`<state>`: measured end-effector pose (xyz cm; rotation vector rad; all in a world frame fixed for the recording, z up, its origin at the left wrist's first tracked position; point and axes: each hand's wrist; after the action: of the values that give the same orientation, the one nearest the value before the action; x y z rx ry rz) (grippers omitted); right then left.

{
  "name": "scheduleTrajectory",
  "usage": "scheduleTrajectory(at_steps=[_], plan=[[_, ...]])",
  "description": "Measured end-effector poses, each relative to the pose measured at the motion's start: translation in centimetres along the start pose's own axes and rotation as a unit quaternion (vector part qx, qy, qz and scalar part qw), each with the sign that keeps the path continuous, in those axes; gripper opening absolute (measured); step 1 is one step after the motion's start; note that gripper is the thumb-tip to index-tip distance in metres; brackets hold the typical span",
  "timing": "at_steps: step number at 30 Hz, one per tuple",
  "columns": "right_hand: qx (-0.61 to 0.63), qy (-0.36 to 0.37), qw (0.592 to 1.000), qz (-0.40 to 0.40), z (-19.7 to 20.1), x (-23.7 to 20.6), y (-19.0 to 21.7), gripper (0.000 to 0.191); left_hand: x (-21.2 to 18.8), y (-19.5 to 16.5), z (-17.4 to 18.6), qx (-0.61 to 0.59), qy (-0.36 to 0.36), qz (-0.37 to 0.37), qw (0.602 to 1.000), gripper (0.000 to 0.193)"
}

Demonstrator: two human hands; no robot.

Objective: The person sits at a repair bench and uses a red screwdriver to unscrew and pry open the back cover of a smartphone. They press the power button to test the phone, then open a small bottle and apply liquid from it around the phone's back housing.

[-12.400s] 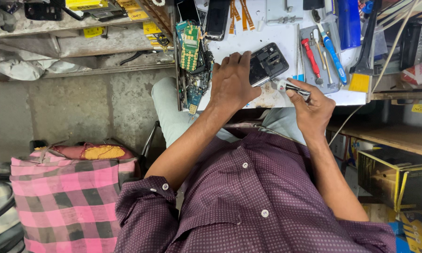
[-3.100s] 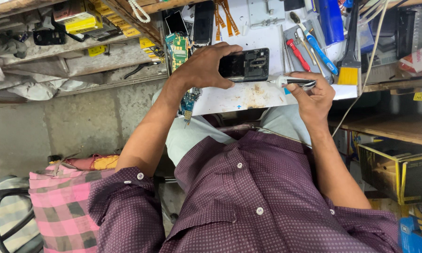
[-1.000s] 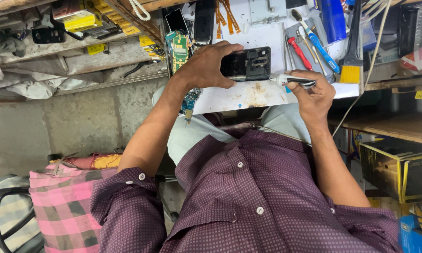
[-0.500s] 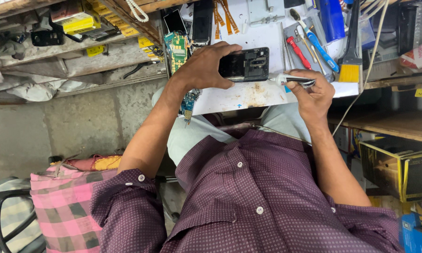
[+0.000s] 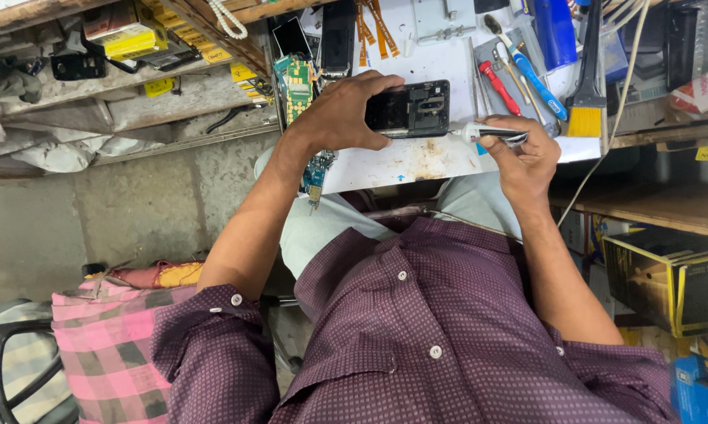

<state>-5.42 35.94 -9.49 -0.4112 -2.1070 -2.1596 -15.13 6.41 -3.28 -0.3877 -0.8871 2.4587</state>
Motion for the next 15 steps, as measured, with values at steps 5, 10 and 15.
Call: scheduleTrajectory(at_steps=[5,10,15], plan=[[-0.001,0.003,1.0,0.012,0.01,0.08,-0.11,0.024,0.02,-0.01,0.02,-0.008,0.002,0.006,1.0,0.091],[0.007,0.002,1.0,0.009,0.02,0.17,-0.14,0.025,-0.03,-0.04,-0.01,0.002,0.0,0.003,1.0,0.092],[0.015,0.004,1.0,0.013,-0.04,0.25,-0.08,0.024,0.03,-0.1,-0.07,0.006,0.002,0.01,1.0,0.092]])
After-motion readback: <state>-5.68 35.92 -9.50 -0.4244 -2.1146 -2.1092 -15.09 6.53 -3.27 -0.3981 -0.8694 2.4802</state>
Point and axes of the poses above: each hand's wrist, its own x-axis towards the middle knuckle, its own z-axis out of the back of the hand, y = z × x, and after that the axes turned 5 degrees about -y, right-handed
